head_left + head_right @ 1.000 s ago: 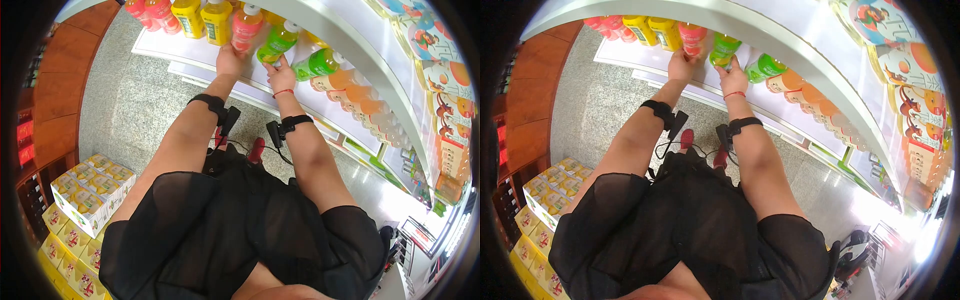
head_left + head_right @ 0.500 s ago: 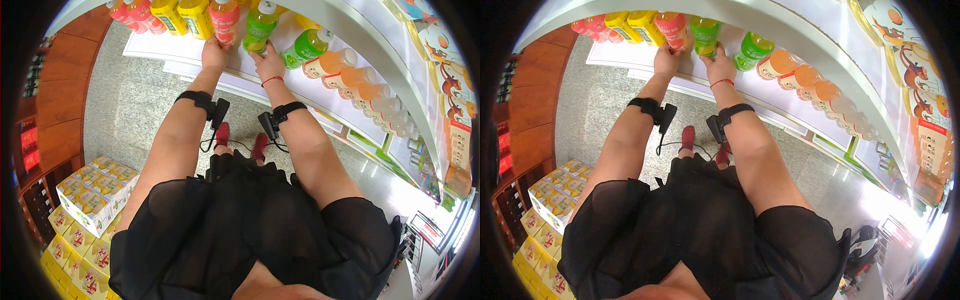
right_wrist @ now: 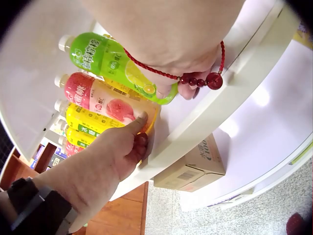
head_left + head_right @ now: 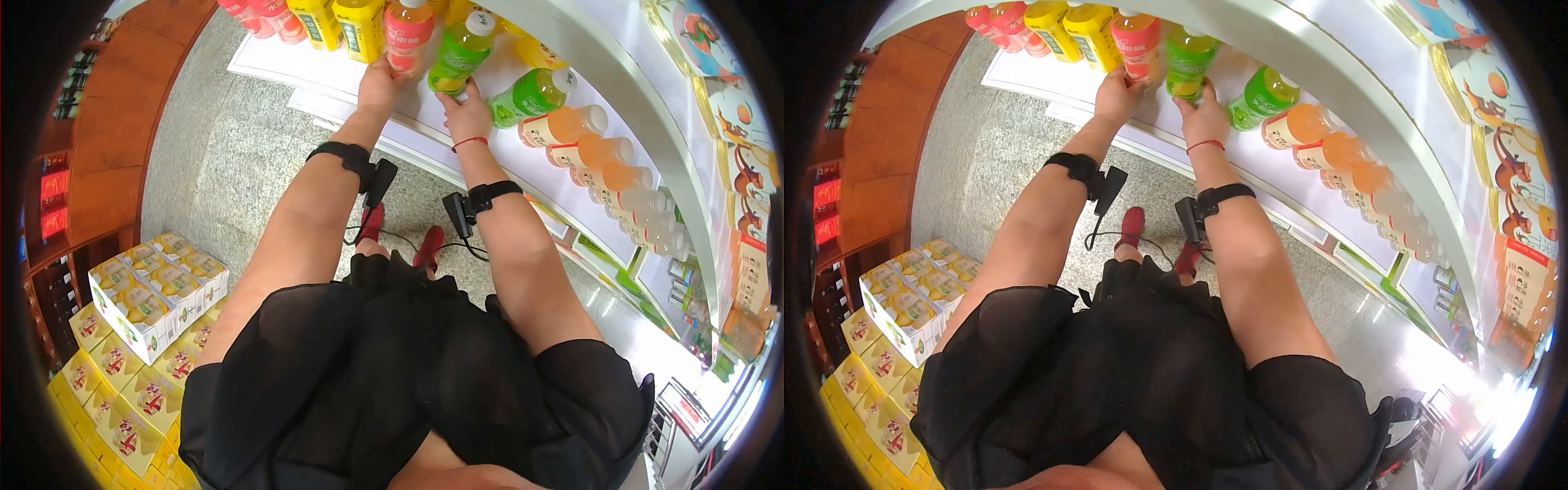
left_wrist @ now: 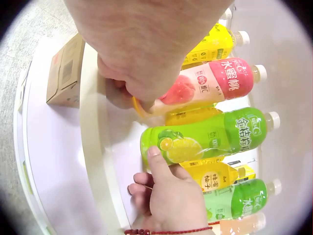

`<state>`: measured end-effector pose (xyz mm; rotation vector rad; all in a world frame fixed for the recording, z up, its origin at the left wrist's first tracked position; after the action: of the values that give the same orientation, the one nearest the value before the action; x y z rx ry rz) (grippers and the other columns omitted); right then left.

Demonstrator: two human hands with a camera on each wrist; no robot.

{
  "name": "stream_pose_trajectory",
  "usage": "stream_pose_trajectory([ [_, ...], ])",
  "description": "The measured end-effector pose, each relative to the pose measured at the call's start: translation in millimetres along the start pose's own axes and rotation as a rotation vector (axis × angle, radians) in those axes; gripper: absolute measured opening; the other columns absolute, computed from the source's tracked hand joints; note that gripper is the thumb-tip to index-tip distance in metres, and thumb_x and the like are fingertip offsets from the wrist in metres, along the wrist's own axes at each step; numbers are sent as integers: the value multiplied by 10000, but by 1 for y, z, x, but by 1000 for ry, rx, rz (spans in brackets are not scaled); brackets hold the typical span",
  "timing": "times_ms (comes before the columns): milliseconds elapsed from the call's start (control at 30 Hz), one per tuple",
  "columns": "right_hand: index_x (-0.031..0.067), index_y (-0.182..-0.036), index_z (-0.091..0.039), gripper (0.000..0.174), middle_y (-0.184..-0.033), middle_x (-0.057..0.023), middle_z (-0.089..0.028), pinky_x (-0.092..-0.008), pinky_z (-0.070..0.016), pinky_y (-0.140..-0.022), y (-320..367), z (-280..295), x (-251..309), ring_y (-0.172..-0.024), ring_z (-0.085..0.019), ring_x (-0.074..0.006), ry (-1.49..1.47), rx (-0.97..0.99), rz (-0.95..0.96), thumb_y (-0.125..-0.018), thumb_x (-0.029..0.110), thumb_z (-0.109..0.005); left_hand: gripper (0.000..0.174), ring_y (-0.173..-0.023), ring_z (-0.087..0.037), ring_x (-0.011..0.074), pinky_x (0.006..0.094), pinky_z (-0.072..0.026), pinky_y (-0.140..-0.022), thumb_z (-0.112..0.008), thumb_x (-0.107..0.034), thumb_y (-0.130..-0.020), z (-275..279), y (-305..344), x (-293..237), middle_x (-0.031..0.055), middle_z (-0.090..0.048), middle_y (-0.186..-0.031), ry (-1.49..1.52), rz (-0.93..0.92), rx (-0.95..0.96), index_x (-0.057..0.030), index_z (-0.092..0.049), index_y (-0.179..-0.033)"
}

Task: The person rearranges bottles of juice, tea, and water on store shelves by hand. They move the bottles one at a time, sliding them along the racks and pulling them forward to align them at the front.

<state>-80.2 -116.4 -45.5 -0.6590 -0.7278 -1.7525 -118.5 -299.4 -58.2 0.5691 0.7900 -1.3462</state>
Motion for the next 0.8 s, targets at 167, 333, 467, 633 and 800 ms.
stream_pose_trajectory([
  [167,186,-1372,-463,683,-787,-117,-705,-380,-532,-651,13,12,20,-669,-678,-284,-67,52,-100,-769,339,-745,353,-803,-658,296,379,-509,-739,-730,-256,-797,7,4,-10,132,-683,-864,16,16,-5,-41,-607,-1049],
  [333,157,-1389,-446,716,-705,-89,-689,-337,-527,-611,16,10,13,-594,-662,-236,-78,3,-5,-761,302,-759,361,-810,-655,311,392,-511,-743,-731,-259,-795,4,3,-10,139,-681,-873,-11,9,-24,-34,-605,-1047],
  [467,123,-1307,-530,608,-755,-99,-700,-342,-532,-640,27,16,-10,-664,-675,-234,-268,26,101,-762,260,-763,385,-804,-656,304,390,-516,-718,-736,-266,-790,8,6,-7,148,-675,-878,15,-19,-36,-33,-607,-1068],
  [633,88,-1050,-664,314,-784,-109,-704,-340,-536,-670,54,49,-65,-698,-681,-237,-167,-69,164,-775,221,-737,388,-798,-594,286,395,-499,-725,-736,-200,-753,8,47,-22,138,-597,-892,182,58,-175,-23,-610,-1074],
  [800,70,-967,-684,227,-782,-108,-706,-344,-534,-667,66,88,-105,-710,-684,-244,-135,-214,2,-784,201,-715,484,-850,-594,295,393,-496,-746,-750,-222,-745,-28,106,-84,150,-590,-942,232,-80,18,-24,-581,-1154],
])
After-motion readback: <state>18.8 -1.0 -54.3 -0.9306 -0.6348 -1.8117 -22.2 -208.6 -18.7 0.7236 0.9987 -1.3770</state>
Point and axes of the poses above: each hand's wrist, its own y-axis away from the middle knuckle, its own z-axis out of the back of the hand, x = y × z, the point moved 2 cm from there along -y, towards the middle knuckle
